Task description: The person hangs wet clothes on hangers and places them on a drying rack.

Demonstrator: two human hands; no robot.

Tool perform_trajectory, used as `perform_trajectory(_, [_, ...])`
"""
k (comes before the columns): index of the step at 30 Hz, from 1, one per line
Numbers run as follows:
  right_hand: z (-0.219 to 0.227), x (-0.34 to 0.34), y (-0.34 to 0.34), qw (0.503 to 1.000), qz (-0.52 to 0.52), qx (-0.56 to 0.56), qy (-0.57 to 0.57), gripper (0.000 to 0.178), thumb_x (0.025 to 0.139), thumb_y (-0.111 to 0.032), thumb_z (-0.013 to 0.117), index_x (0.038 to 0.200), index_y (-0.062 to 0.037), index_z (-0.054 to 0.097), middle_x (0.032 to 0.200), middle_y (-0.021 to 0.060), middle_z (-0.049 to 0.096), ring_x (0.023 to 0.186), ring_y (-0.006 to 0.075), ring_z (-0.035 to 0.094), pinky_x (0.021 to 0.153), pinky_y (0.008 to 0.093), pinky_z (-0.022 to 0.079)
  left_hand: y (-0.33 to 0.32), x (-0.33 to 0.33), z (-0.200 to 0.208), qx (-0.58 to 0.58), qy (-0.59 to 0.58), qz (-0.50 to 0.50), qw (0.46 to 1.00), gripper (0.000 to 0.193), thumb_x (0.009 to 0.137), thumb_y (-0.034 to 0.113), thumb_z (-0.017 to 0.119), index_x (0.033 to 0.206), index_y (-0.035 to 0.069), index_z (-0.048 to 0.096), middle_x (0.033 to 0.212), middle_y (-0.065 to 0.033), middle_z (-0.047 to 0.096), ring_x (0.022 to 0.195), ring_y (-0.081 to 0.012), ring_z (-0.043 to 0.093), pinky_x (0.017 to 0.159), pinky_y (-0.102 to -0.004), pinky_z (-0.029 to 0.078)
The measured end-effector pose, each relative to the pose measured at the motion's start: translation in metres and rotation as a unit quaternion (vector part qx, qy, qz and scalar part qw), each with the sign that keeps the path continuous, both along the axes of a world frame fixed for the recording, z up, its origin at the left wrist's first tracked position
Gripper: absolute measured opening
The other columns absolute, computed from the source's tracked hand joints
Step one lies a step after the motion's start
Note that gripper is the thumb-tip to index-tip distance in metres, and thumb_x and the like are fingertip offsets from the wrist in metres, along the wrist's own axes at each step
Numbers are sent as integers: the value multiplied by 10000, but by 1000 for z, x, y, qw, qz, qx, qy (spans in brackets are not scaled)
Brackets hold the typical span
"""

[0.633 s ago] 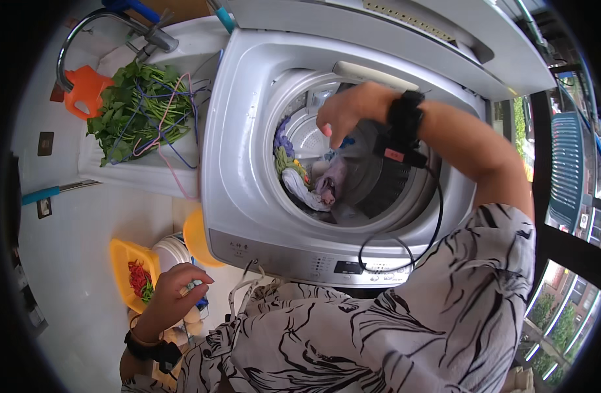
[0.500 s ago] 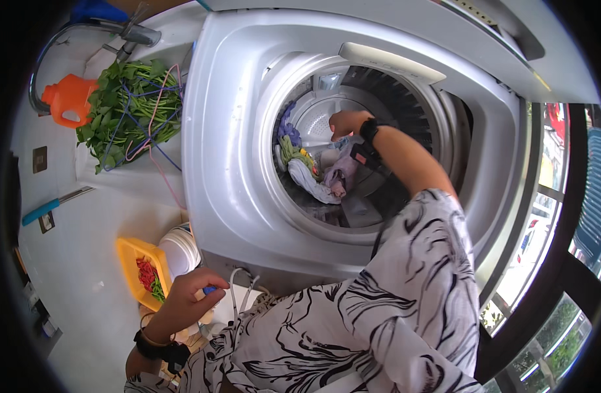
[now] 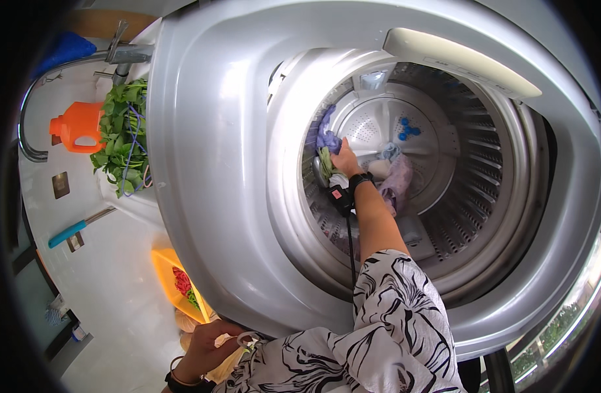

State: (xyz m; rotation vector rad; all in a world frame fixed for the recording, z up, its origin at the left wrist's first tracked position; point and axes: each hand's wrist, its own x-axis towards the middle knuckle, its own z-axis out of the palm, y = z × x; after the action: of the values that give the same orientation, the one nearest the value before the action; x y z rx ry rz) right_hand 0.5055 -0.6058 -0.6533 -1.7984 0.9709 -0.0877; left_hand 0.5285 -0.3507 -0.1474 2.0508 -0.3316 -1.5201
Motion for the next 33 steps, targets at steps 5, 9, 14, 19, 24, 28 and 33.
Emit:
perform_trajectory(5, [34, 6, 9, 987, 134, 72, 45, 543, 695, -267, 655, 1145, -24, 472, 914, 213, 613, 867, 332, 591, 773, 340, 454, 3, -4, -2, -11, -34, -10, 999, 171, 773, 26, 597, 942, 11, 603, 862, -86, 630, 779, -162, 600, 700, -258, 465])
perform_trajectory(9, [76, -4, -24, 936, 161, 314, 20, 308, 734, -253, 694, 950, -44, 626, 777, 49, 642, 700, 100, 579, 694, 221, 457, -4, -3, 0, -44, -64, -4, 997, 156, 796, 60, 587, 940, 4, 606, 842, -80, 637, 752, -135, 598, 688, -242, 464])
perform_trajectory(14, [234, -2, -97, 920, 129, 370, 28, 381, 708, -227, 720, 968, 31, 615, 871, 91, 641, 761, 161, 606, 743, 237, 471, -1, -6, -6, -106, -69, -2, 992, 156, 813, 80, 584, 953, 13, 596, 854, -48, 628, 759, -110, 580, 701, -235, 458])
perform_trajectory(19, [395, -9, -107, 843, 235, 483, -24, 455, 691, -206, 725, 1053, -2, 541, 884, 45, 616, 769, 133, 597, 730, 260, 485, 8, -8, 7, -214, -133, -9, 968, 136, 819, 67, 566, 939, 6, 579, 870, -64, 607, 772, -131, 581, 711, -238, 459])
perform_trajectory(24, [527, -16, -31, 764, 523, 355, -126, 629, 632, 48, 733, 1179, -32, 434, 1030, 15, 544, 868, 72, 527, 771, 214, 457, 16, -14, 27, -287, -249, 48, 924, 350, 759, 115, 635, 1079, 42, 514, 1009, -75, 564, 907, -157, 550, 776, -280, 443])
perform_trajectory(28, [582, -14, 78, 614, 742, 145, -226, 567, 636, -78, 708, 1119, -2, 420, 964, 43, 520, 854, 113, 484, 780, 266, 416, 37, -18, 58, -327, -530, 46, 781, 478, 693, 119, 684, 1121, 52, 483, 1036, -98, 540, 938, -193, 537, 779, -289, 429])
perform_trajectory(33, [612, -18, 140, 651, 730, 117, -174, 674, 620, -76, 640, 1229, -60, 352, 1020, 135, 543, 912, 178, 537, 800, 279, 428, 135, -30, 47, -378, -394, 69, 835, 432, 721, 76, 643, 1109, 17, 461, 973, -91, 555, 906, -185, 546, 788, -265, 414])
